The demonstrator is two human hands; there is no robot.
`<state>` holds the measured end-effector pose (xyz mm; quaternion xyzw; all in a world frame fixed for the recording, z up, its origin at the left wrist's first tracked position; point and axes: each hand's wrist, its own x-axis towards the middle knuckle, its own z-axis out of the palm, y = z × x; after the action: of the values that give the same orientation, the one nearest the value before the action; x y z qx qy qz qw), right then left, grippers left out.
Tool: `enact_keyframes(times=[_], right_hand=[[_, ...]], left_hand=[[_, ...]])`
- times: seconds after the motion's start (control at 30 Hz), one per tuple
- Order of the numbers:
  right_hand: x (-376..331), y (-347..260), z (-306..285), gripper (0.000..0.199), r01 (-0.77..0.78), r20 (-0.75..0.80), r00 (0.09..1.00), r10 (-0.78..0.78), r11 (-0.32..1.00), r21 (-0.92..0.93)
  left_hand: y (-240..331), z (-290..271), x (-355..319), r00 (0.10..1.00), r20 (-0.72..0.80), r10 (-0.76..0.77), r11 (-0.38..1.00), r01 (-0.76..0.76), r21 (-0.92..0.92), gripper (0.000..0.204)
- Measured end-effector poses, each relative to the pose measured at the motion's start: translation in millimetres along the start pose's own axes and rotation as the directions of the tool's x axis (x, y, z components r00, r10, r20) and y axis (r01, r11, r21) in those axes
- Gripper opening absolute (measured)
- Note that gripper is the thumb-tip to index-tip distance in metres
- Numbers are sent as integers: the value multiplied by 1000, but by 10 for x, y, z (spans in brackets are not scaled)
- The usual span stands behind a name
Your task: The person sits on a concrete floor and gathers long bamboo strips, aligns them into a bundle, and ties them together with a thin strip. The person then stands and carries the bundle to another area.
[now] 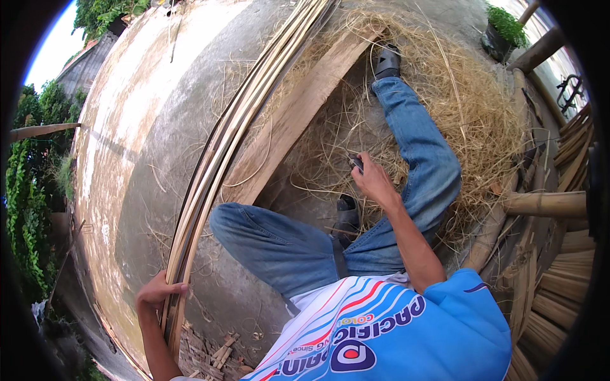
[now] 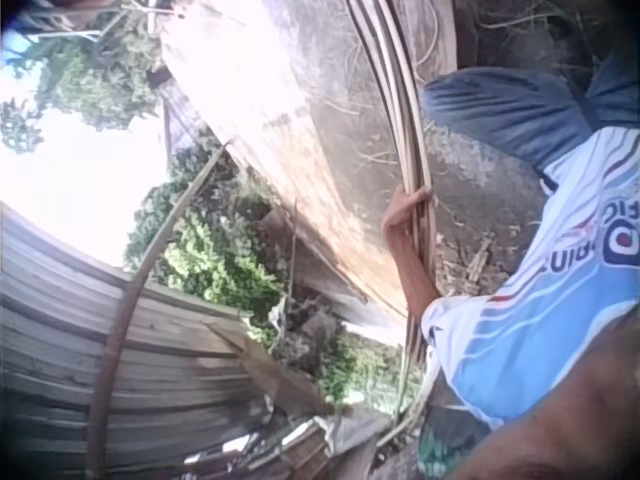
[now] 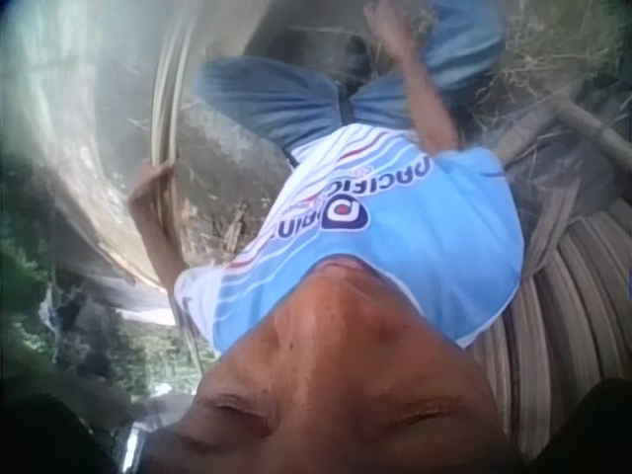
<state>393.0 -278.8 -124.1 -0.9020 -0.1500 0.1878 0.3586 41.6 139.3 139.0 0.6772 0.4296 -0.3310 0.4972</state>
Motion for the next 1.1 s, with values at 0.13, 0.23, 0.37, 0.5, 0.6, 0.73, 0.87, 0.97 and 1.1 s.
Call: enact_keyframes(times=[0.13, 0.23, 0.37, 0.5, 0.6, 0.73, 0.87, 0.97, 1.1], right_hand=[[45, -331, -133, 34, 258, 172, 959, -224, 942, -215], [58, -340, -135, 32, 374, 283, 916, -283, 856, -356], [23, -301, -490, 26, 340, 369, 909, -194, 857, -387], [-88, -126, -1055, 27, 266, 302, 945, -125, 829, -491], [-49, 12, -1434, 33, 196, 333, 943, 23, 770, -607], [12, -155, -1886, 37, 230, 395, 916, 63, 725, -649], [264, -332, -2281, 36, 255, 275, 952, -135, 847, -467], [728, -396, -2284, 37, 237, 58, 969, -240, 837, -493], [1838, -326, -1889, 38, 129, -142, 947, -288, 748, -652]], left_hand=[[-147, 62, 161, 999, 1, 50, 999, -50, -22, 46], [-246, 98, 253, 999, -18, 51, 999, -51, -19, 45], [-369, 119, 296, 998, 6, 56, 997, -56, -47, 47], [-303, 64, 275, 998, -22, 60, 996, -61, -61, 49], [-220, -11, 273, 996, -7, 84, 995, -85, -56, 49], [-224, 1, 324, 998, 8, 68, 997, -67, -45, 48], [-400, 97, 505, 999, 21, 49, 978, -44, -204, 44], [-564, 165, 717, 998, 62, 17, 972, -2, -234, 43], [-613, 297, 947, 993, 90, -76, 972, 94, -215, 40]])
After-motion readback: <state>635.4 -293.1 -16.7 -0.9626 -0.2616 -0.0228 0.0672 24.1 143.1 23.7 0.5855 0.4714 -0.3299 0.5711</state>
